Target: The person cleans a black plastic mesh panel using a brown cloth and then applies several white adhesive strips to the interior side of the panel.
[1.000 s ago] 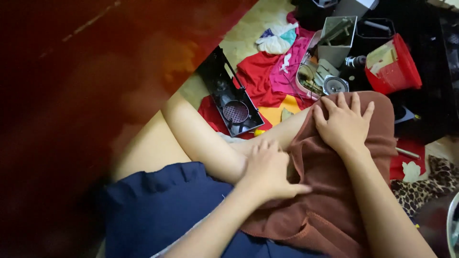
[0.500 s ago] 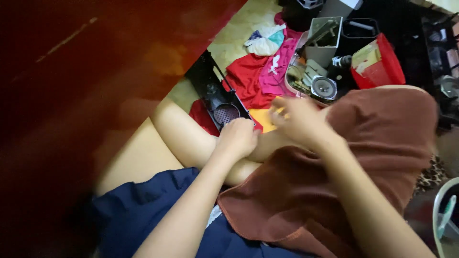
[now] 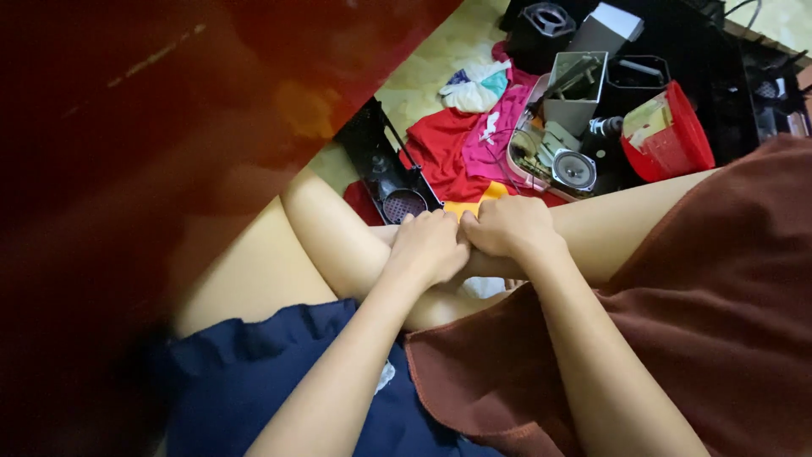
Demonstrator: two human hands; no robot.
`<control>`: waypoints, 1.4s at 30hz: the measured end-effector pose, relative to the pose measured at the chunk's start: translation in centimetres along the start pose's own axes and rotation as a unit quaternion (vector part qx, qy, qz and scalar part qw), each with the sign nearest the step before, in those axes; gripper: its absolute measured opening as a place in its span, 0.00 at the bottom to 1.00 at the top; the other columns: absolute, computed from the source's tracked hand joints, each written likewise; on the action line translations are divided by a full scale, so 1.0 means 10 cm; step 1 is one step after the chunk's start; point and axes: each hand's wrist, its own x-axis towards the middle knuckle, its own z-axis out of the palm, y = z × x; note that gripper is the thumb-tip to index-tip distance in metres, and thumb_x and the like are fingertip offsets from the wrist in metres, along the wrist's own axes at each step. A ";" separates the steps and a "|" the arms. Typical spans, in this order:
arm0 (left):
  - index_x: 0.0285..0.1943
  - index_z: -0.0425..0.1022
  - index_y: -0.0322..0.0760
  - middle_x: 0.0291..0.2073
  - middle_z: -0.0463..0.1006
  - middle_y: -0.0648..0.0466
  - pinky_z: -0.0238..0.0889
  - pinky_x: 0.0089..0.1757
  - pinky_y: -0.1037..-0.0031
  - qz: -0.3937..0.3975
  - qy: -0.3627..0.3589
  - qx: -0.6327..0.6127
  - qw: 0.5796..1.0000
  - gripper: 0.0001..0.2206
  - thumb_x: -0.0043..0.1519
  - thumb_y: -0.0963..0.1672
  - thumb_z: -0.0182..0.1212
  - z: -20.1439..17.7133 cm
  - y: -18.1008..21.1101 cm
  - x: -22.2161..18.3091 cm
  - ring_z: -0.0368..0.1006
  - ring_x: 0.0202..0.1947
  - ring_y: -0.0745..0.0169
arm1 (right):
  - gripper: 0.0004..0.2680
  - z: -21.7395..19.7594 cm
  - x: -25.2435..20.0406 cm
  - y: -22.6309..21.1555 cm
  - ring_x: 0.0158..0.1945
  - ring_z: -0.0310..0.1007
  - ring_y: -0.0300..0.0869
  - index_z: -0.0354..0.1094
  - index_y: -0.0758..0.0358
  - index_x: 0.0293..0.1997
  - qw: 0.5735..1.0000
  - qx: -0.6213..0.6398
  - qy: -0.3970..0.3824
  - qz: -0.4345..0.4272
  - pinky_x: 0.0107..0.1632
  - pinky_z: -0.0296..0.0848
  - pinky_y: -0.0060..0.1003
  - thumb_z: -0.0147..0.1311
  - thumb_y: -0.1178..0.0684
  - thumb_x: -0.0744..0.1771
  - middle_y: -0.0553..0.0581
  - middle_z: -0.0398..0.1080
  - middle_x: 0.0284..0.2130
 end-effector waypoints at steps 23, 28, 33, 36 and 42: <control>0.41 0.75 0.41 0.45 0.73 0.47 0.58 0.50 0.63 0.100 -0.351 0.090 0.927 0.26 0.44 0.55 0.38 -0.57 0.47 0.30 0.65 0.52 0.48 | 0.24 -0.29 -0.75 0.21 0.48 0.67 0.56 0.68 0.65 0.41 0.982 0.131 -0.119 0.066 0.53 0.61 0.48 0.20 0.41 0.63 0.67 0.70 0.38; 0.39 0.76 0.43 0.43 0.75 0.48 0.59 0.50 0.64 0.104 -0.407 0.086 0.903 0.20 0.44 0.52 0.46 -0.39 0.45 0.49 0.66 0.52 0.49 | 0.11 0.26 -0.64 0.47 0.27 0.71 0.55 0.63 0.71 0.35 0.977 -0.066 0.082 -0.184 0.24 0.70 0.47 0.37 0.52 0.62 0.74 0.62 0.45; 0.38 0.77 0.52 0.42 0.76 0.55 0.62 0.48 0.68 0.073 -0.398 0.099 0.909 0.17 0.43 0.53 0.49 -0.34 0.42 0.52 0.67 0.50 0.57 | 0.11 0.34 -0.52 0.48 0.34 0.63 0.56 0.63 0.64 0.26 0.980 -0.009 0.058 -0.191 0.30 0.66 0.47 0.36 0.51 0.64 0.62 0.67 0.26; 0.34 0.78 0.49 0.38 0.77 0.51 0.64 0.46 0.68 0.063 -0.375 0.100 0.919 0.16 0.42 0.51 0.49 -0.35 0.48 0.37 0.70 0.46 0.54 | 0.24 -0.05 -0.65 0.35 0.49 0.65 0.62 0.60 0.74 0.48 0.973 0.189 -0.134 0.010 0.53 0.61 0.54 0.20 0.43 0.63 0.75 0.65 0.43; 0.37 0.74 0.32 0.40 0.75 0.42 0.63 0.45 0.61 0.036 -0.393 0.019 0.919 0.24 0.40 0.53 0.52 -0.16 0.41 0.00 0.69 0.48 0.48 | 0.17 0.42 -0.70 0.29 0.45 0.69 0.57 0.70 0.63 0.39 0.971 0.145 -0.190 -0.019 0.50 0.65 0.49 0.35 0.43 0.61 0.67 0.69 0.37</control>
